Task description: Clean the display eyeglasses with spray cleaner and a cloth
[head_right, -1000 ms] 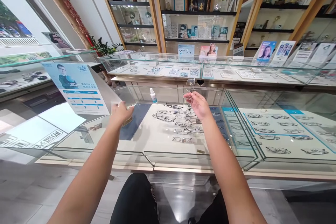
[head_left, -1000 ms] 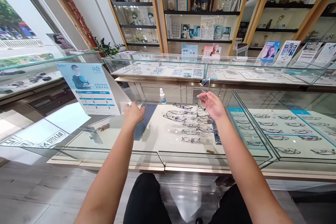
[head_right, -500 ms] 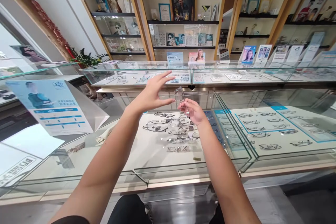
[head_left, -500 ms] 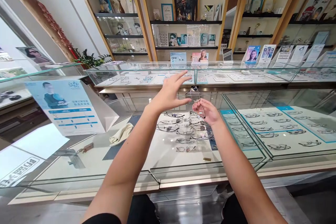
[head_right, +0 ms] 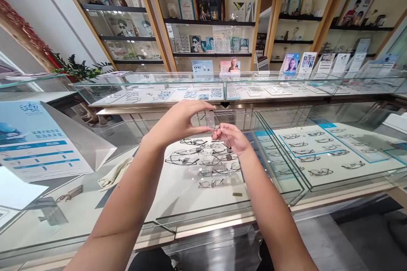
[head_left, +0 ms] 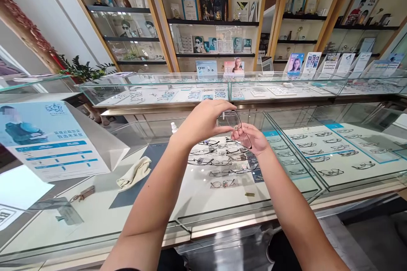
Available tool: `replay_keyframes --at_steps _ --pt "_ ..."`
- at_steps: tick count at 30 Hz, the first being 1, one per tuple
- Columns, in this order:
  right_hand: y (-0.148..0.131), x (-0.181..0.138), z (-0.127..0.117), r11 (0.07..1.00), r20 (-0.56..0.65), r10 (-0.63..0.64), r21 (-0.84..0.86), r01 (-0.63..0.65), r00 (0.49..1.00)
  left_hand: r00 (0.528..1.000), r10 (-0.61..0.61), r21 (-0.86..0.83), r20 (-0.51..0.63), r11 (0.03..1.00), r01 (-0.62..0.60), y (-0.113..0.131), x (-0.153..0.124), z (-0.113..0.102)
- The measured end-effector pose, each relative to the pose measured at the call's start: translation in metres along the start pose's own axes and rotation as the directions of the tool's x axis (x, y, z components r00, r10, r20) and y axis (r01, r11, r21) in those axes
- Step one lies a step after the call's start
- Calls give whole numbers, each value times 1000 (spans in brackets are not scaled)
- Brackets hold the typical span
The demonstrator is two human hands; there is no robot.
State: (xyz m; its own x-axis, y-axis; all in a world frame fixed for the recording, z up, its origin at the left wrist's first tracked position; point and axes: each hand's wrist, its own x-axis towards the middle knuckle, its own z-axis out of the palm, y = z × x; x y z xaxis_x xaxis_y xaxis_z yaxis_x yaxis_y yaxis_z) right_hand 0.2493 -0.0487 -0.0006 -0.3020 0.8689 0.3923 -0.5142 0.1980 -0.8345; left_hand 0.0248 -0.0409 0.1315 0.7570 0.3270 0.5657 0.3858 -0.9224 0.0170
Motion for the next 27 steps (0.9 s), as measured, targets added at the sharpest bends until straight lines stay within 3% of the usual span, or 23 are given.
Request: replay_keyframes --at_steps 3,6,9,12,15,18,20,23,27 --pt "-6 -4 4 1000 -52 1 2 -1 999 999 15 13 -33 1000 -15 4 -2 -3" --pt "-10 -6 8 995 -171 -101 4 103 980 996 10 49 -93 999 -6 9 -6 -11" --pt "-13 0 11 964 -361 -266 -98 247 894 975 -6 96 -223 995 29 16 -11 -24" --pt "-23 15 18 915 -447 -392 -278 292 804 901 -38 119 -431 988 98 22 -17 -37" --pt "-49 30 37 765 -328 -581 -532 362 745 777 -71 104 -625 979 173 25 -21 -45" --pt "-84 34 69 469 -110 -762 -773 427 638 653 -84 75 -753 975 211 25 -25 -48" --pt "-101 30 91 314 44 -765 -846 431 642 581 -83 63 -810 972 226 25 -28 -49" --pt "-110 20 113 212 149 -738 -875 436 658 506 -92 44 -858 967 250 28 -31 -50" --pt "-102 15 119 133 169 -796 -888 440 581 471 -89 41 -877 965 259 32 -31 -49"
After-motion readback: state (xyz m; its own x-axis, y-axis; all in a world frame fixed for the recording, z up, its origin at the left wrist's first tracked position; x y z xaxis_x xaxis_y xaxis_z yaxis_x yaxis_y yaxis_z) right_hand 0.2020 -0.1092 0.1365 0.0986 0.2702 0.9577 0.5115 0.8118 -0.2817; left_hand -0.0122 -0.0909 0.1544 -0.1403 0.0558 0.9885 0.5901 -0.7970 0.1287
